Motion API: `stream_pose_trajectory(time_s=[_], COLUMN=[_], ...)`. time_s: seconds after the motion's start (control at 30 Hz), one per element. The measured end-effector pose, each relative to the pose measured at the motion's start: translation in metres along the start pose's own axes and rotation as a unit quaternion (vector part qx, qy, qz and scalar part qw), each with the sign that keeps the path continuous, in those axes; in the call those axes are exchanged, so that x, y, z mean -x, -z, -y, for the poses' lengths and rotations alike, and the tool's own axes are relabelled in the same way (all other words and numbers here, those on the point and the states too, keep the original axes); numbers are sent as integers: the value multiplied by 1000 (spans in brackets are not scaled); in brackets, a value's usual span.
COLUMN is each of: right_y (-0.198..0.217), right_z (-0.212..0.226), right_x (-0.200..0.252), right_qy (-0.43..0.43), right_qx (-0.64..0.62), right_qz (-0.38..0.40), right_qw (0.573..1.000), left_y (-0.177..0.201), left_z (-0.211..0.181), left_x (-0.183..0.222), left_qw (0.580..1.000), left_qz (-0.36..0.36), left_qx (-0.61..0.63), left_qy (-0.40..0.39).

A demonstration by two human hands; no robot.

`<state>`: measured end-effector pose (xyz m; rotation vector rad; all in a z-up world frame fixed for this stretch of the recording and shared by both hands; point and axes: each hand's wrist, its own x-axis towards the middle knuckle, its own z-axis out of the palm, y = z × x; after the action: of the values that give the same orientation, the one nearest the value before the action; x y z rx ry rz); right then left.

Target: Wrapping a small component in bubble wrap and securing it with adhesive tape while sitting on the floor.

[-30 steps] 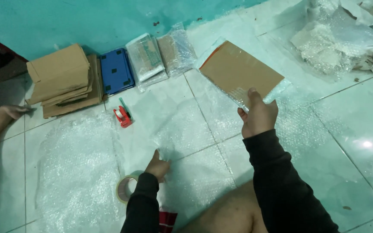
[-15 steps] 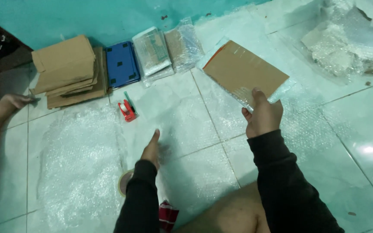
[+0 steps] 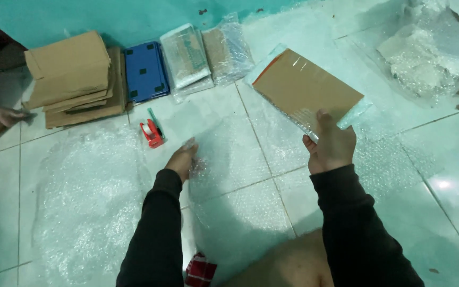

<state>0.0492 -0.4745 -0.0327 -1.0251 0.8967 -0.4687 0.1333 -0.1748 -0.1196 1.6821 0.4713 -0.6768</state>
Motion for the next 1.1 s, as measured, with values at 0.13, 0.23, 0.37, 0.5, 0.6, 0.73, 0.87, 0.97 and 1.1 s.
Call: stream_pose_trajectory(time_s=[0.13,0.23,0.37,0.5,0.6,0.73,0.87,0.97,1.1], right_y=[-3,-2,-5,-6,-7,-7,-8,-15,-16], right_z=[0,-3,-3,-3,-2,0,-3,-1,-1], right_x=[3,1,3,2,12,22,34,43,47], right_qy=[1,4,6,7,13,-26,-1,13,15], right_qx=[3,16,25,32,53,9,41,76,102], right_qz=[-3,5,19,24,39,84,121,121,119], right_qw=[1000,1000,999,999,998,996,992,990,988], left_y=[-2,-1,3,-23,-65,-90,-106,-109,-109], left_z=[-13,-11,15,65,87,124,116,83,56], left_x=[12,9,-13,-17,58,79,77,94,116], left_qw=[987,974,929,820,785,744,782,793,806], left_qz=[-46,-75,-273,-277,-102,-25,-3,0,-5], left_qx=[-118,-73,-166,-458,-573,-632,-611,-607,-588], left_qy=[-103,-203,-186,-202,-212,-214,-123,-57,-69])
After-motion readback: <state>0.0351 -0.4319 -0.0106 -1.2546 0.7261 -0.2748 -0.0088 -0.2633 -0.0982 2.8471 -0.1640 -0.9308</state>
